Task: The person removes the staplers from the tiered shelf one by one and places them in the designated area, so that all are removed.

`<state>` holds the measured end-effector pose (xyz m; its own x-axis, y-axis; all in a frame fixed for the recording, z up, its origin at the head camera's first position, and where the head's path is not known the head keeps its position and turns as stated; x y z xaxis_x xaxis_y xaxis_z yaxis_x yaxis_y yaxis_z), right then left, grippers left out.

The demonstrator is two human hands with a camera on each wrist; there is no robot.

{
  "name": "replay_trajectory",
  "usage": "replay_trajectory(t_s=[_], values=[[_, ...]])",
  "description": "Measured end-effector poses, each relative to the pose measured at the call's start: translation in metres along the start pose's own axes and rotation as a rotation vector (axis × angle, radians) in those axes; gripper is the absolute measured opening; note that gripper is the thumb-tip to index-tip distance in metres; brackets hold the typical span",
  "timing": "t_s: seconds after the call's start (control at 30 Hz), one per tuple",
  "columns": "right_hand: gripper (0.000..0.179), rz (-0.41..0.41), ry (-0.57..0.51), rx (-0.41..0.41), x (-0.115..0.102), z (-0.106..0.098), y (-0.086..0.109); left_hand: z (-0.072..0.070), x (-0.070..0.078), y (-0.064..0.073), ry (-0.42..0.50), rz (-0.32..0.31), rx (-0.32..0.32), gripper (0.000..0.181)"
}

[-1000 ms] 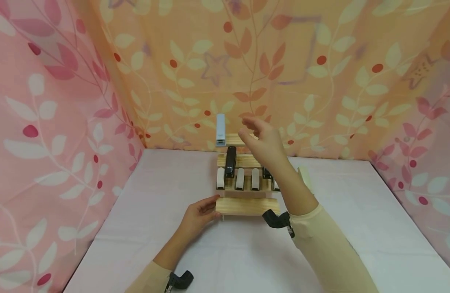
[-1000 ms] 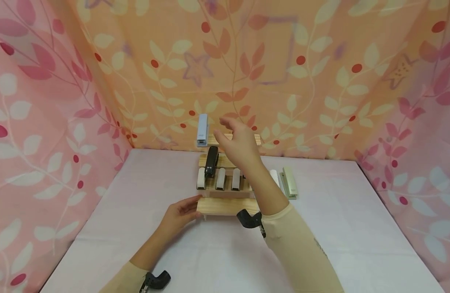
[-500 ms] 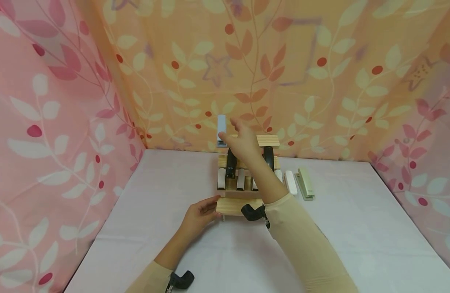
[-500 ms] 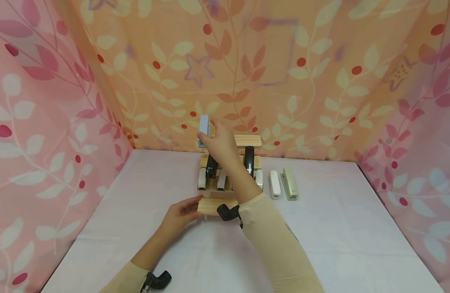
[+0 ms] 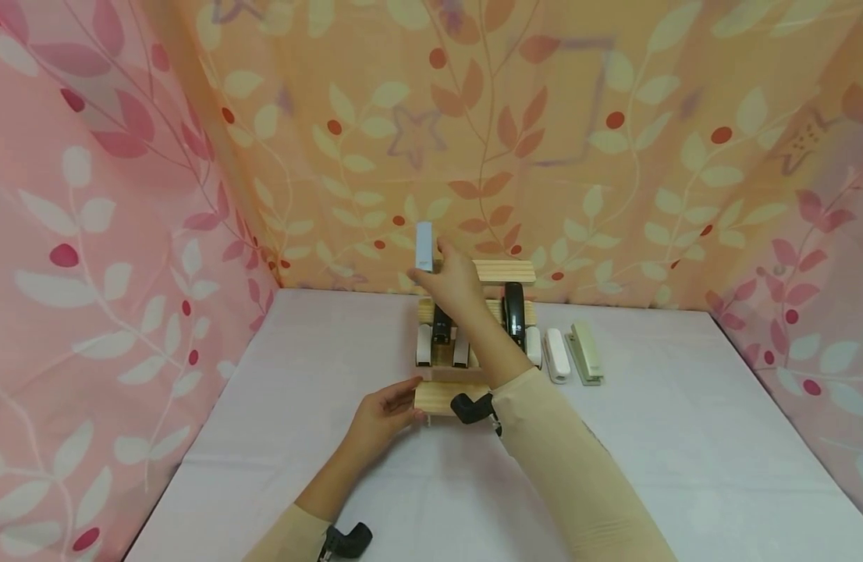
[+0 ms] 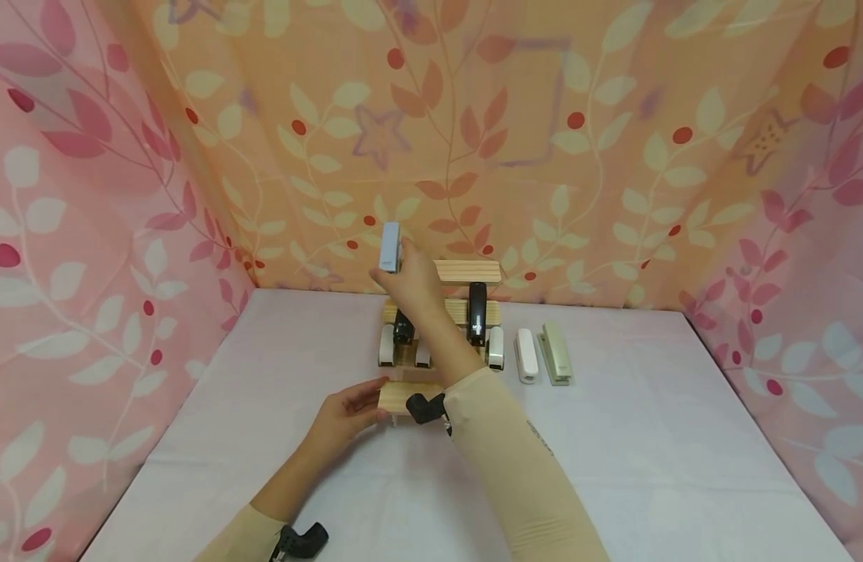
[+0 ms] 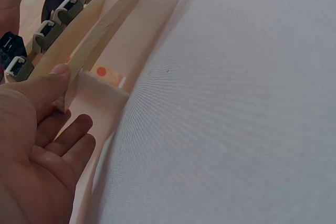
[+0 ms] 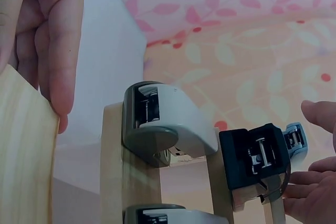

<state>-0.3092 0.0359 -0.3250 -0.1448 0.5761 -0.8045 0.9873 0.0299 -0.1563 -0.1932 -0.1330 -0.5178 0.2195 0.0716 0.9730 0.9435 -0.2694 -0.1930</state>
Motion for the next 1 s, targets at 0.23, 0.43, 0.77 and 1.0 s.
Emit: replay_trajectory(t_s=[0.23,0.43,0.77,1.0], values=[[0.075,-0.005,0.004,-0.022,-0.0034,0.0059,-0.0028,0.0,0.0011,0.0008,0.018,-0.002,0.009,0.059],[0.083,0.032,0.063,-0.007,-0.0047,0.0093,-0.0029,0.0012,0.0029,0.0013,0.029,-0.001,-0.002,0.061],[0.05,-0.009,0.101,0.039,-0.0028,0.0083,-0.0018,0.0013,0.0005,0.0007,0.023,0.003,-0.006,0.061],[0.051,0.0,0.075,0.058,-0.0013,0.0054,-0.0024,0.0003,0.0015,0.0002,-0.001,0.004,-0.006,0.059]])
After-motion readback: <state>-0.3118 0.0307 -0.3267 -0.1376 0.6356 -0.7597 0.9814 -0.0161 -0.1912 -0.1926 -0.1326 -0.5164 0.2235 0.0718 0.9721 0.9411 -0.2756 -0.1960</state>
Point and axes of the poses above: each hand's wrist, its own y-axis away from the middle knuckle, its own z-axis out of the palm, x = y × z, the point moved 2 cm from there along -y, towards the middle knuckle, and after that the axes turned 5 degrees about z, right-handed, at the moved point
